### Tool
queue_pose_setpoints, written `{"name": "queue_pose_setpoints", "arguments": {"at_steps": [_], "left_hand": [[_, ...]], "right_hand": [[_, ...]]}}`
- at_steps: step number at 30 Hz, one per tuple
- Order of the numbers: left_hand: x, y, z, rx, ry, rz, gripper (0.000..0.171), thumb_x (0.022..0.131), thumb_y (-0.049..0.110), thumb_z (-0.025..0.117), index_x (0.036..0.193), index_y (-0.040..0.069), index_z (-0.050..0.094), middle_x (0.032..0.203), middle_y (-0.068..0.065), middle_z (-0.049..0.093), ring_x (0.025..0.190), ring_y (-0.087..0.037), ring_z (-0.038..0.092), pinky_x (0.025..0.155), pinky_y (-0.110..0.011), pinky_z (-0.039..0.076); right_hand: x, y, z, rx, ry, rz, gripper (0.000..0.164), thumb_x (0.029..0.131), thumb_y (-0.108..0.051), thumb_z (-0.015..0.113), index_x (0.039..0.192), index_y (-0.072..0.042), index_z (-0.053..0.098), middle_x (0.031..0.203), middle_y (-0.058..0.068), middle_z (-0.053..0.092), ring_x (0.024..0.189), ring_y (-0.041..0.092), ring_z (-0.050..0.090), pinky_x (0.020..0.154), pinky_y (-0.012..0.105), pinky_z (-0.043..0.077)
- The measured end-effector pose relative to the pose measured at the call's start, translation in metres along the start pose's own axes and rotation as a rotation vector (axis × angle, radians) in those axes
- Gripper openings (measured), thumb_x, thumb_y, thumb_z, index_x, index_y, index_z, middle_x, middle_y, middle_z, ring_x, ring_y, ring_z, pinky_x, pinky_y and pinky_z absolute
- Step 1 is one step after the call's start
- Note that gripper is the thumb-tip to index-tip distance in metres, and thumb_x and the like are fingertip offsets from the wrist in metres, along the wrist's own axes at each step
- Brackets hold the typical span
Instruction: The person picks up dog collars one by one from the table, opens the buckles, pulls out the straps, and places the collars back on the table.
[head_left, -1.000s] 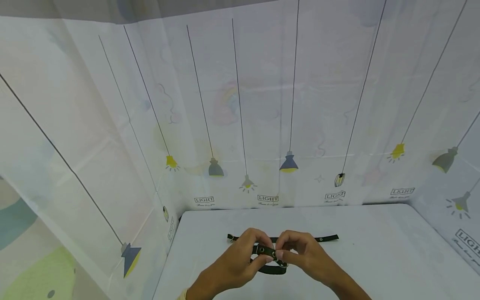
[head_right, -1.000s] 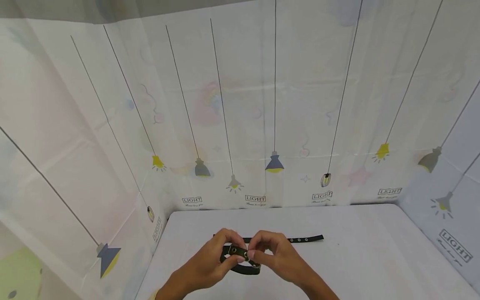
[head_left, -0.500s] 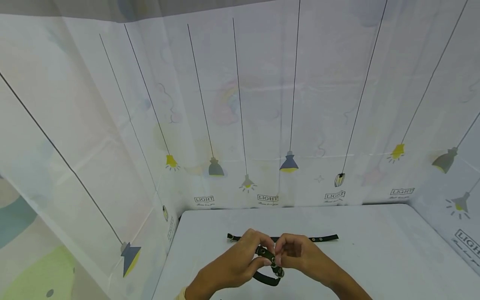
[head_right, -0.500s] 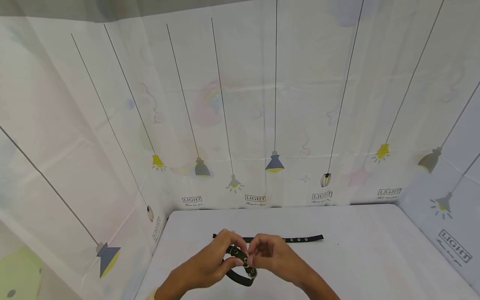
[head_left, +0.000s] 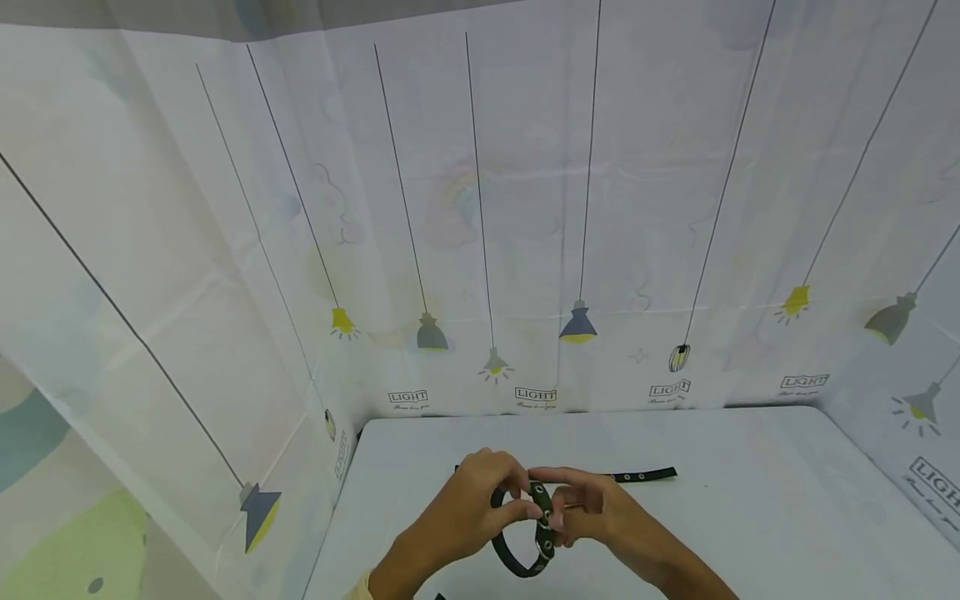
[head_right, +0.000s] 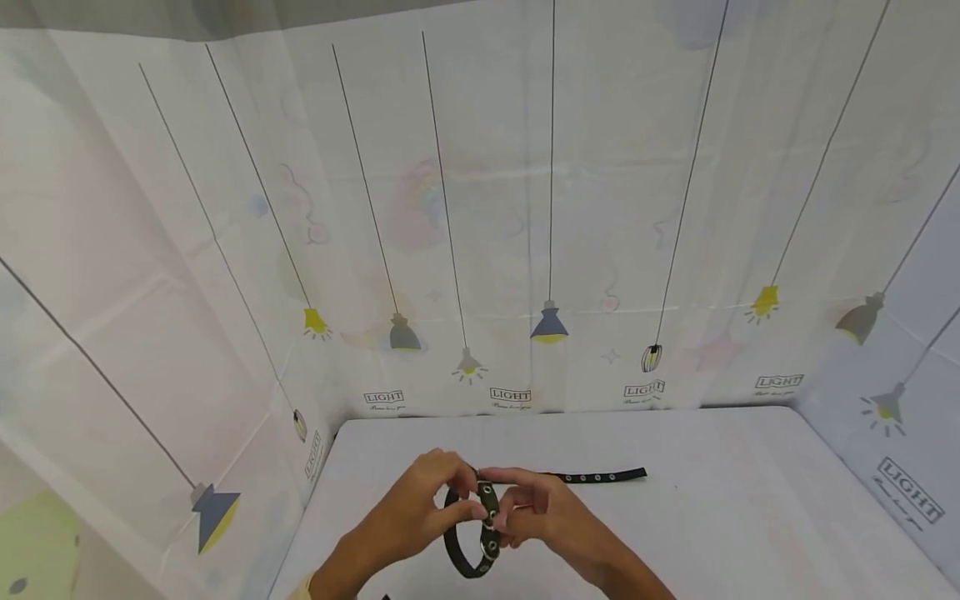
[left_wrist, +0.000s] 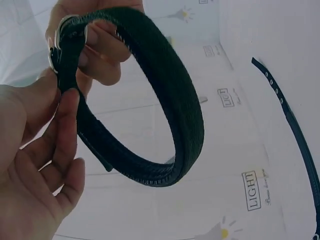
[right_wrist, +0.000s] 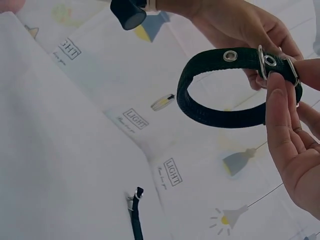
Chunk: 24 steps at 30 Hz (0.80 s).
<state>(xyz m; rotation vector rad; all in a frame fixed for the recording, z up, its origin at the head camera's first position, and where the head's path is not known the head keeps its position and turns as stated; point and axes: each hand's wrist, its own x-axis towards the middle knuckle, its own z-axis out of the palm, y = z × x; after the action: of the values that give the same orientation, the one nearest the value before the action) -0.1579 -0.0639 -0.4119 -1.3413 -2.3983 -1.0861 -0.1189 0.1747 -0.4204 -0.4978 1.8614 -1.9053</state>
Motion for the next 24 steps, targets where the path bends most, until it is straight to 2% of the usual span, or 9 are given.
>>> {"name": "queue_pose_setpoints", "arguments": {"at_steps": [3,6,8,11,14,19,24], "left_hand": [[0.0,0.002,0.0,-0.036,-0.046,0.006,0.017,0.097,0.036,0.065,0.097,0.019,0.065,0.088,0.011,0.064,0.083,0.001,0.054,0.08,-0.018,0.044],[-0.001,0.005,0.001,-0.057,-0.068,0.002,0.016,0.101,0.033,0.059,0.1,0.017,0.065,0.087,0.009,0.063,0.081,0.001,0.052,0.077,-0.018,0.046],[-0.002,0.007,0.001,-0.068,-0.068,-0.024,0.02,0.099,0.036,0.062,0.105,0.017,0.064,0.091,0.009,0.063,0.084,0.0,0.053,0.078,-0.019,0.049],[-0.003,0.01,0.004,-0.089,-0.067,-0.087,0.037,0.091,0.044,0.071,0.115,0.018,0.06,0.101,0.01,0.064,0.092,-0.001,0.058,0.082,-0.022,0.053],[-0.003,0.011,0.008,-0.113,-0.031,-0.148,0.048,0.085,0.043,0.078,0.119,0.017,0.058,0.105,0.011,0.065,0.093,0.0,0.061,0.084,-0.021,0.054],[-0.002,0.007,0.012,-0.145,0.064,-0.185,0.03,0.091,0.021,0.076,0.117,0.015,0.063,0.101,0.009,0.07,0.091,0.002,0.064,0.085,-0.025,0.055],[-0.003,0.002,0.008,-0.239,0.078,-0.228,0.024,0.095,0.017,0.07,0.119,0.016,0.067,0.103,0.008,0.073,0.094,-0.002,0.067,0.085,-0.027,0.056]], "right_hand": [[0.0,0.001,0.001,0.002,0.023,-0.004,0.053,0.101,-0.015,0.058,0.15,-0.005,0.042,0.092,0.001,0.063,0.088,0.016,0.064,0.085,0.039,0.056],[0.001,0.001,0.001,0.011,0.065,-0.01,0.055,0.101,-0.014,0.059,0.15,-0.003,0.039,0.095,0.002,0.064,0.088,0.016,0.065,0.085,0.038,0.056],[0.002,0.001,0.003,0.022,0.125,-0.006,0.057,0.099,-0.014,0.061,0.15,-0.003,0.038,0.097,0.002,0.065,0.091,0.018,0.067,0.087,0.037,0.056],[0.004,0.001,0.006,0.045,0.234,0.008,0.059,0.097,-0.016,0.066,0.148,-0.002,0.039,0.1,0.004,0.068,0.094,0.022,0.069,0.089,0.036,0.056],[0.005,0.002,0.009,0.067,0.307,0.014,0.06,0.095,-0.018,0.069,0.146,-0.002,0.041,0.104,0.005,0.07,0.099,0.023,0.069,0.094,0.037,0.055],[0.004,0.001,0.013,0.042,0.347,0.017,0.06,0.093,-0.018,0.071,0.144,-0.001,0.044,0.112,0.009,0.072,0.105,0.023,0.069,0.096,0.033,0.053],[0.001,-0.001,0.009,-0.046,0.397,-0.011,0.059,0.091,-0.02,0.074,0.141,-0.002,0.048,0.109,0.012,0.072,0.099,0.024,0.072,0.09,0.032,0.056]]}}
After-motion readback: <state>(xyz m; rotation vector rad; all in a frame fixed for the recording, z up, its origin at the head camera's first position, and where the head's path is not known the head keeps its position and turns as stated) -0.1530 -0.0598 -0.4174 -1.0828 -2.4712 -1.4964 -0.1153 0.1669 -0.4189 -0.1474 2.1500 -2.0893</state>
